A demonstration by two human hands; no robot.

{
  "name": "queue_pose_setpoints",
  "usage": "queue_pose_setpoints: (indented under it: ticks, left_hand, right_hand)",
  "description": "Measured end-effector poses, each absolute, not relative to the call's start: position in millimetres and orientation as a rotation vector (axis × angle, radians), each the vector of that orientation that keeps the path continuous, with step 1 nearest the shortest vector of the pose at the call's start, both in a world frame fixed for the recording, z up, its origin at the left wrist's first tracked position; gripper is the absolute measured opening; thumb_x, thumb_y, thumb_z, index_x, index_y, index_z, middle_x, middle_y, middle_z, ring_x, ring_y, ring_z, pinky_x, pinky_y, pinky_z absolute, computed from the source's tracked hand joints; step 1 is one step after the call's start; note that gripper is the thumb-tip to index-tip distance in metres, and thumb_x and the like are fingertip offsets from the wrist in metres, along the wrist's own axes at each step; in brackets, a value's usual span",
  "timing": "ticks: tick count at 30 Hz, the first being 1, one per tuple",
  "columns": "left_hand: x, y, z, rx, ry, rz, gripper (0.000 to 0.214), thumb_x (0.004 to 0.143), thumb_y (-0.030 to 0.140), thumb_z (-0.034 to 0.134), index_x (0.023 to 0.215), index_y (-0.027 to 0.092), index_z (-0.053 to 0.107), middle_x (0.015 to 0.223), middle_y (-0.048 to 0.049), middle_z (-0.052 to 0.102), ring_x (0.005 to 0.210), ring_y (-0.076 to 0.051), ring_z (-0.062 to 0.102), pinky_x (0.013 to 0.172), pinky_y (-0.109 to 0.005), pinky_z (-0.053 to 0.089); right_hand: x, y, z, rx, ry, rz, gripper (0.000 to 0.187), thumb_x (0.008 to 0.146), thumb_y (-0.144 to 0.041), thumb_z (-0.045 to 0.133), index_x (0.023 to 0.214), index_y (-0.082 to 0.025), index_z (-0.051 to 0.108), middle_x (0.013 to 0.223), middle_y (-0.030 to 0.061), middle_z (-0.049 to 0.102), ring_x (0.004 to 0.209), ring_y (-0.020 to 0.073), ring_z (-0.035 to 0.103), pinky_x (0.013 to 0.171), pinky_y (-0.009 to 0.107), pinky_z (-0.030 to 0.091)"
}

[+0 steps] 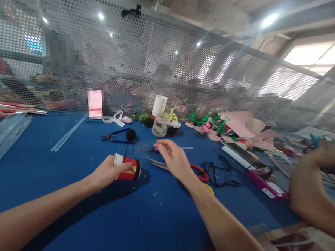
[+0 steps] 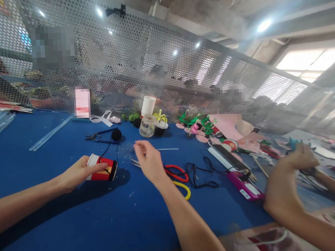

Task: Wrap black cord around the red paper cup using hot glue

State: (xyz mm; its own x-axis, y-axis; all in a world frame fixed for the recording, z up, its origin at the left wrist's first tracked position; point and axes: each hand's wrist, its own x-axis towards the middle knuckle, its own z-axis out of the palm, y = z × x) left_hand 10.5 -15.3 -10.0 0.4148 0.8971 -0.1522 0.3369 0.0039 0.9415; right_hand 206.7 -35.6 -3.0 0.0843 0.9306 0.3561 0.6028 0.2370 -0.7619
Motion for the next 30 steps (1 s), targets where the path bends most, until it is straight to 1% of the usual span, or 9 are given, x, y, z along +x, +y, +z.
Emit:
queue_pose_setpoints:
  ticks: [2,5,9,11,14,18,20,24,30]
  left_hand:
    - [9,-13,-10,1.584,1.159,0.625,0.032,0.062,0.044,0.054,0.052,0.014,0.050,0.044,0.0056,0.041,0.041,-0.007,0.032,0.043,-0.021,0.020]
    - [8,-11,-10,1.613,1.177,0.601,0.033,0.063,0.045,0.053,0.056,0.013,0.052,0.046,0.0049,0.042,0.043,-0.008,0.032,0.044,-0.022,0.020]
    - [9,-11,-9,1.641,1.189,0.574,0.033,0.064,0.045,0.051,0.058,0.012,0.054,0.047,0.0045,0.042,0.044,-0.008,0.032,0.044,-0.022,0.021]
    - [10,-12,-7,1.646,1.201,0.575,0.033,0.064,0.044,0.051,0.057,0.012,0.053,0.046,0.0048,0.041,0.044,-0.008,0.031,0.044,-0.021,0.021]
    - [11,-12,-6,1.634,1.205,0.589,0.032,0.063,0.043,0.051,0.054,0.013,0.051,0.045,0.0055,0.040,0.043,-0.008,0.031,0.043,-0.021,0.021]
    - [10,-9,-6,1.647,1.213,0.606,0.031,0.063,0.043,0.052,0.052,0.013,0.050,0.043,0.0061,0.038,0.042,-0.007,0.031,0.042,-0.021,0.020]
    - [9,-8,-7,1.650,1.208,0.612,0.032,0.062,0.044,0.053,0.050,0.014,0.049,0.042,0.0062,0.038,0.041,-0.007,0.030,0.041,-0.021,0.019]
    - [8,-6,-8,1.660,1.219,0.602,0.037,0.060,0.047,0.054,0.044,0.016,0.041,0.040,0.0068,0.034,0.039,-0.007,0.027,0.040,-0.021,0.017]
    - [8,-6,-7,1.661,1.272,0.566,0.037,0.061,0.047,0.052,0.045,0.017,0.040,0.041,0.0069,0.032,0.039,-0.007,0.025,0.039,-0.021,0.016]
  right_hand:
    - [227,-23,-1,-1.870,-1.665,0.246,0.022,0.077,-0.024,0.040,0.092,-0.014,0.053,0.093,0.0102,0.060,0.084,0.0166,0.056,0.075,0.027,0.039]
    - [250,-10,-5,-2.048,-1.701,0.285,0.006,0.063,-0.012,0.052,0.065,-0.014,0.057,0.074,0.0108,0.062,0.077,0.0230,0.057,0.068,0.030,0.039]
    - [257,-2,-19,-2.141,-1.699,0.400,0.023,0.050,-0.004,0.057,0.040,-0.018,0.043,0.052,0.0086,0.057,0.066,0.0249,0.058,0.056,0.028,0.037]
    - [257,0,-25,-2.139,-1.661,0.423,0.021,0.050,-0.005,0.057,0.042,-0.018,0.043,0.054,0.0083,0.057,0.068,0.0243,0.057,0.056,0.027,0.037]
    - [255,0,-25,-2.086,-1.583,0.485,0.012,0.055,-0.007,0.055,0.061,-0.016,0.050,0.059,0.0067,0.057,0.063,0.0207,0.057,0.053,0.027,0.038]
    - [250,-10,-12,-1.906,-1.530,0.650,0.027,0.063,-0.012,0.049,0.090,-0.013,0.047,0.065,0.0021,0.057,0.049,0.0116,0.052,0.049,0.024,0.041]
    - [244,-18,-4,-1.771,-1.543,0.742,0.022,0.065,-0.018,0.051,0.087,-0.015,0.048,0.069,0.0002,0.057,0.051,0.0091,0.051,0.050,0.021,0.042]
    - [229,-34,0,-1.509,-1.502,1.023,0.016,0.064,-0.030,0.056,0.064,-0.014,0.050,0.052,-0.0030,0.049,0.042,0.0075,0.045,0.042,0.020,0.038]
    - [211,-56,-3,-1.473,-1.594,1.057,0.020,0.068,-0.031,0.054,0.072,-0.012,0.058,0.048,-0.0005,0.053,0.038,0.0082,0.046,0.038,0.020,0.040]
